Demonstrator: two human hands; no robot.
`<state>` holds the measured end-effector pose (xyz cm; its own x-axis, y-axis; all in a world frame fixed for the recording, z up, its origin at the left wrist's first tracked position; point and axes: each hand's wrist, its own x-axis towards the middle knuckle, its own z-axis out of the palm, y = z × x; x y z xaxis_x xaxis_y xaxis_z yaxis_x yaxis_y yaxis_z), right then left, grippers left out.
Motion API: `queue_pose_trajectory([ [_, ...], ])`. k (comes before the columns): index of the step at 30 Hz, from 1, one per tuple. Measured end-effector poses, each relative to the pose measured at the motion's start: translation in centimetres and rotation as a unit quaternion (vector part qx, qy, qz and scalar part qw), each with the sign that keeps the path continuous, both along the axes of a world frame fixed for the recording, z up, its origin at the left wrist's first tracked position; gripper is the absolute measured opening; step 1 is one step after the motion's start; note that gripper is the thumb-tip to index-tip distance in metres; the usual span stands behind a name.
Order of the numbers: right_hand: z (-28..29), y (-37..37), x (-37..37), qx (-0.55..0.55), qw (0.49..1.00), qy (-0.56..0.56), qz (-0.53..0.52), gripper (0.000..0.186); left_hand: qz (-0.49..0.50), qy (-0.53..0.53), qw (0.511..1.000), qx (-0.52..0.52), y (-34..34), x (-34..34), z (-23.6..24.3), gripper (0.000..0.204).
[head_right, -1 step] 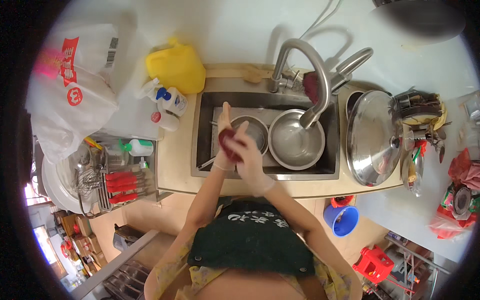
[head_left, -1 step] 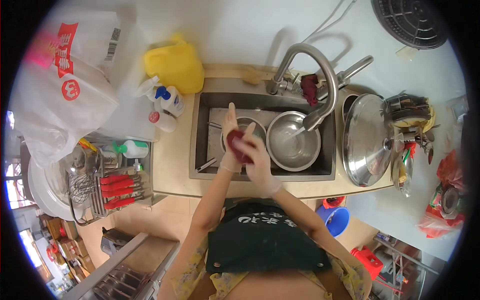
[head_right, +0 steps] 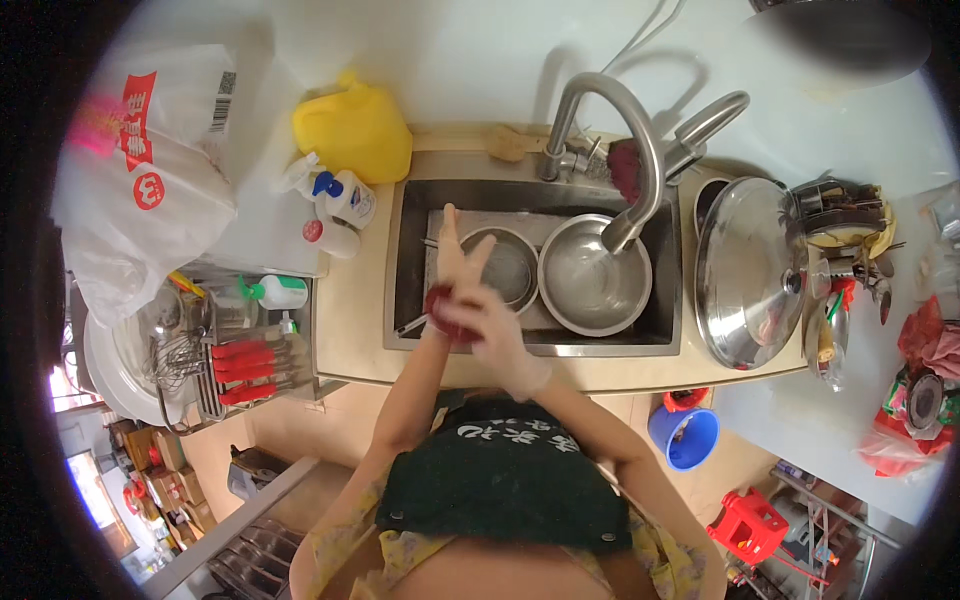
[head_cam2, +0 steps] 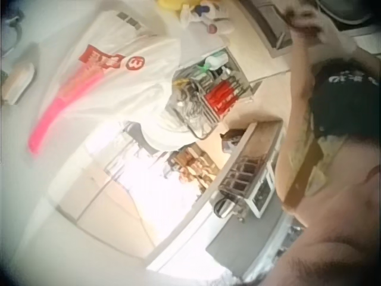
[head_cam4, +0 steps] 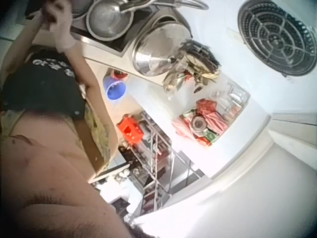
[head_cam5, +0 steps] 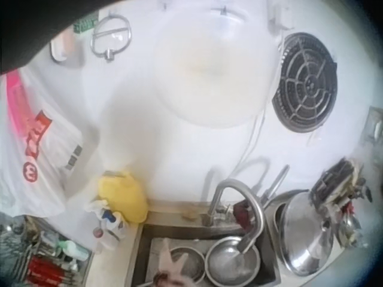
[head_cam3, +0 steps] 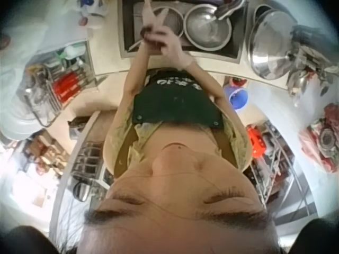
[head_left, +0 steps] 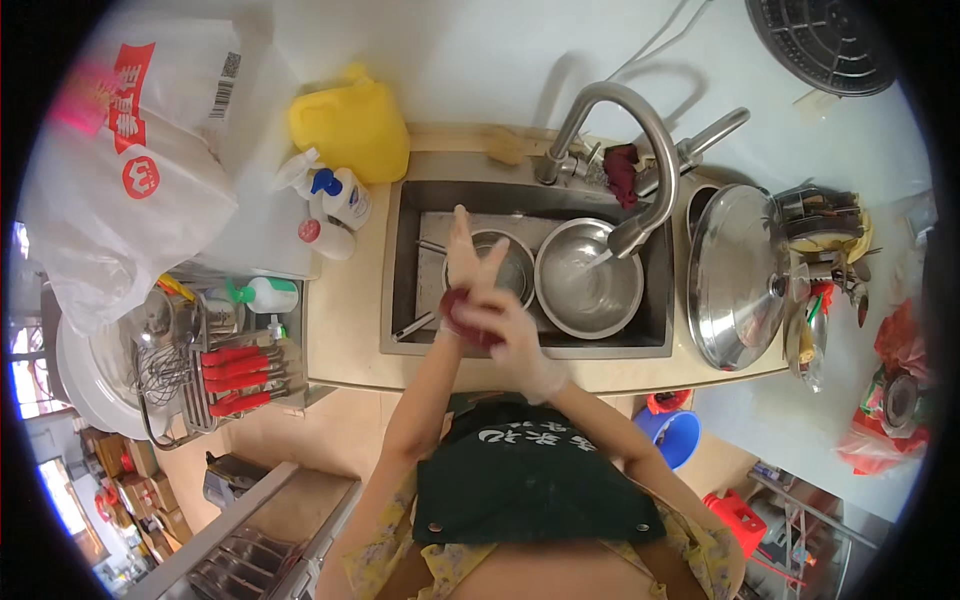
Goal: Preparing food filling and dough for buns in a bakery kitchen.
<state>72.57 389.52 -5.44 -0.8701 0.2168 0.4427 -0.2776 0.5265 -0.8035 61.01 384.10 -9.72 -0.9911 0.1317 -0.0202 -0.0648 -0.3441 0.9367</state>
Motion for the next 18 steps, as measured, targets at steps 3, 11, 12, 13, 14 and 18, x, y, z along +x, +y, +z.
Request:
queue_pose_trajectory([
  [3, 3.6, 1.3, 0.7, -0.031, 0.984, -0.01, 0.177, 0.053, 0.016, 0.164, 0.902, -0.399, -0.5, 0.0, 1.2, 0.059],
  [11, 2.5, 1.6, 2.4, -0.059, 0.982, -0.034, 0.175, 0.045, -0.009, 0.26, 0.783, -0.564, -0.9, 0.6, 3.7, 0.088],
  [12, 3.6, 2.5, 1.7, -0.061, 0.992, -0.028, 0.111, 0.047, -0.003, 0.303, 0.749, -0.59, -0.9, -0.1, 4.2, 0.086],
  [13, 4.6, 3.6, 0.8, -0.063, 0.997, -0.022, 0.044, 0.049, 0.003, 0.347, 0.711, -0.612, -0.8, -0.5, 4.9, 0.084],
  [14, 5.0, 4.8, -0.3, -0.074, 0.997, -0.009, 0.006, 0.051, -0.008, 0.35, 0.708, -0.614, -0.8, -0.1, 5.5, 0.074],
  [18, 4.4, 5.8, -3.4, 0.197, 0.975, 0.048, 0.09, 0.057, 0.002, 0.424, 0.767, -0.483, -0.2, 2.0, 4.9, 0.073],
])
